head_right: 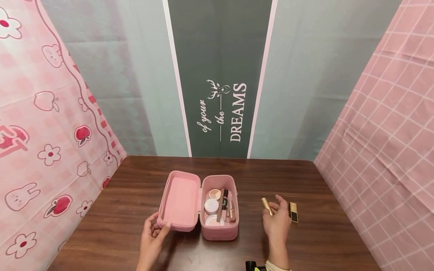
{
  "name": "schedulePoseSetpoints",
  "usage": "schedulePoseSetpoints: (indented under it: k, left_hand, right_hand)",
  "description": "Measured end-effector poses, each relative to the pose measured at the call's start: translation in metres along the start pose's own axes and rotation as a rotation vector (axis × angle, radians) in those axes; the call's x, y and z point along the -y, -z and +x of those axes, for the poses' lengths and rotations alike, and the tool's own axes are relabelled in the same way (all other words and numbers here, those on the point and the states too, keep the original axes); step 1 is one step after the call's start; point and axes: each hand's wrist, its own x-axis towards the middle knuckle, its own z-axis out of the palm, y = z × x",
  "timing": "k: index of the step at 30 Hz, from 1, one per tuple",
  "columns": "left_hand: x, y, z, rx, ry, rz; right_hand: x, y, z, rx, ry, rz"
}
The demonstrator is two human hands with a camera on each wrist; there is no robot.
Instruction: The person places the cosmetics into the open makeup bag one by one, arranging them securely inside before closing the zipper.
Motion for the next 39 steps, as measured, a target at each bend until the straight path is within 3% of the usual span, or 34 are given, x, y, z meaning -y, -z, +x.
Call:
schedulePoseSetpoints:
  k: [9, 15, 24, 39]
  left_hand:
    - [0.0, 0.0, 0.0, 0.0, 0.004, 0.01]
    - [0.0, 0.001, 0.001, 0.001, -0.002, 0.008]
    - [0.002, -0.001, -0.001, -0.007, 0.042, 0.001]
    - [0.006, -0.003, -0.004, -0.002, 0.006, -0.035]
  right_hand:
    - [0.011, -0.011, -0.003, 0.066, 0.036, 0.03]
    - [0.014, -0.017, -0.005, 0.048, 0.064, 0.024]
    - [0.027, -0.024, -0.011, 0.071, 0.071, 0.055]
    - [0.041, -0.048, -0.016, 0.124, 0.099, 0.083]
